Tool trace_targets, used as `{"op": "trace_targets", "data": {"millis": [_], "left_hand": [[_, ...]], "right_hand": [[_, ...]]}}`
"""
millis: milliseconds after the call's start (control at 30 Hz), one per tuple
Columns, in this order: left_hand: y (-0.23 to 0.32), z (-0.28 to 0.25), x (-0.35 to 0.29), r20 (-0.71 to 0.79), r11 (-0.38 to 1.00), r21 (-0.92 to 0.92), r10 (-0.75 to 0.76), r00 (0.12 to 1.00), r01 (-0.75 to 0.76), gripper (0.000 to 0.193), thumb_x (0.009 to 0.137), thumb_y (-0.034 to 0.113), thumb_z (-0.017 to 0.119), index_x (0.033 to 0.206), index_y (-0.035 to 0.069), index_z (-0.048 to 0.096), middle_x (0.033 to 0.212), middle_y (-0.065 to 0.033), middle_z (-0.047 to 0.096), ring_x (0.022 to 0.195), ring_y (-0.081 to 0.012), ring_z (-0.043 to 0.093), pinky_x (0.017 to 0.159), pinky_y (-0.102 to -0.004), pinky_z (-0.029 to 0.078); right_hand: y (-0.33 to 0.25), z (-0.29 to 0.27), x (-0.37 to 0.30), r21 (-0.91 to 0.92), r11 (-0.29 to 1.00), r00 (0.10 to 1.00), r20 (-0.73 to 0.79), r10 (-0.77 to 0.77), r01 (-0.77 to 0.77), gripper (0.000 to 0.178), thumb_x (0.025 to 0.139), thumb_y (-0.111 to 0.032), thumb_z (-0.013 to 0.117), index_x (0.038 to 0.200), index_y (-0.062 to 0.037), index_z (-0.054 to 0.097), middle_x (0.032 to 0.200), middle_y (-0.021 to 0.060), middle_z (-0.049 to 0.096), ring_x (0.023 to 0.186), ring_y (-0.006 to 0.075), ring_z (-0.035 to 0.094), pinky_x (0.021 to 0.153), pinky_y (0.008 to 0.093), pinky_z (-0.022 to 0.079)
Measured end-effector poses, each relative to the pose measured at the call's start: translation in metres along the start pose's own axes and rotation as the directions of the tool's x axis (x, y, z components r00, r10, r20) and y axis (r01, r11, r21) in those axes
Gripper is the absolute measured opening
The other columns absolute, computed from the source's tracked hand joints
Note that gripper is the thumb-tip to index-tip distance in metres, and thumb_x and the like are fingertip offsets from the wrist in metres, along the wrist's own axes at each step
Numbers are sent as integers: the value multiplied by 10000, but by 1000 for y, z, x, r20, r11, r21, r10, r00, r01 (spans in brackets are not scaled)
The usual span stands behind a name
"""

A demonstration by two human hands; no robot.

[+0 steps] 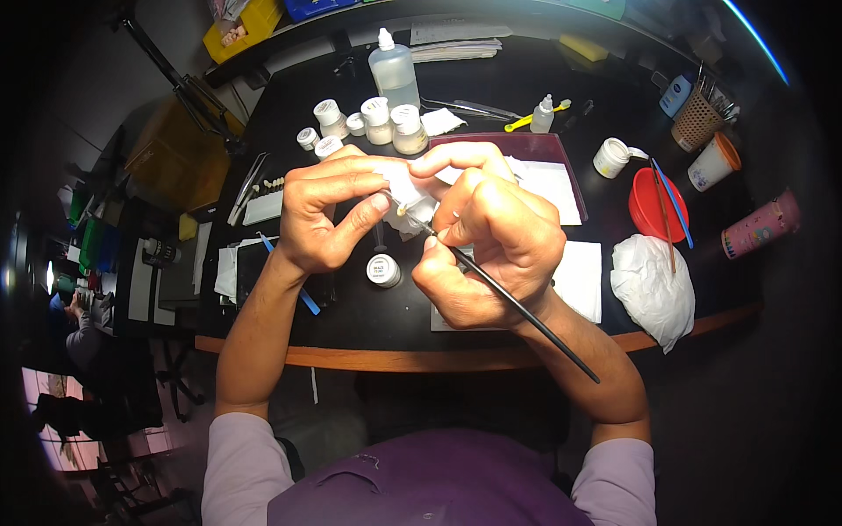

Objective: The person applies material to a dental prosthetic using a thin brush. They pick up the prosthetic by hand, dip the brush into a palette of colors, and carefully paint the surface of the prosthetic, alternating between brushing and cleaning the prosthetic with a cloth.

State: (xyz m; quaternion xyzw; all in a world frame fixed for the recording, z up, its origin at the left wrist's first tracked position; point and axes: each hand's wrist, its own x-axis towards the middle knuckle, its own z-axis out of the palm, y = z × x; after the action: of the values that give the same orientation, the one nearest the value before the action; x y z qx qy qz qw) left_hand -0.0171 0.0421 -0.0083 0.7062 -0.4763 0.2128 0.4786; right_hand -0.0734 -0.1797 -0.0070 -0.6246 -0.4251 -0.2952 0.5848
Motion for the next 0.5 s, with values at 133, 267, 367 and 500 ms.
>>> {"op": "trace_targets", "data": {"millis": [133, 267, 367, 500], "left_hand": [[1, 0, 0, -3, 1000, -12, -4, 1000, 4, 166, 816, -23, 770, 981, -24, 792, 1006, -148, 803, 777, -239, 703, 770, -344, 545], [2, 0, 1, -3, 1000, -7, -4, 1000, 4, 154, 816, -26, 770, 969, -27, 788, 1016, -143, 804, 776, -234, 703, 768, -341, 541], [3, 0, 2, -5, 1000, -4, 1, 1000, -1, 148, 815, -29, 770, 961, -27, 787, 1022, -137, 805, 777, -230, 703, 769, -340, 541], [3, 0, 2, -5, 1000, -14, -3, 1000, 3, 143, 814, -31, 770, 956, -25, 788, 1027, -132, 807, 781, -226, 701, 772, -341, 543]], "right_hand": [[0, 5, 3, -15, 1000, 998, -60, -16, 16, 196, 669, 95, 614, 734, -37, 485, 707, 73, 572, 1022, 338, 651, 951, 508, 570], [2, 7, 1, -1, 1000, 997, -70, -10, 10, 197, 672, 101, 612, 744, -32, 486, 716, 82, 579, 1059, 353, 651, 963, 514, 571], [1, 10, 2, -16, 1000, 991, -130, -15, 13, 204, 633, 85, 632, 719, -39, 495, 686, 69, 593, 987, 351, 686, 912, 464, 583], [2, 9, 2, -13, 1000, 993, -117, -21, 20, 201, 635, 88, 626, 719, -37, 493, 684, 73, 594, 989, 357, 684, 917, 471, 585]]}}
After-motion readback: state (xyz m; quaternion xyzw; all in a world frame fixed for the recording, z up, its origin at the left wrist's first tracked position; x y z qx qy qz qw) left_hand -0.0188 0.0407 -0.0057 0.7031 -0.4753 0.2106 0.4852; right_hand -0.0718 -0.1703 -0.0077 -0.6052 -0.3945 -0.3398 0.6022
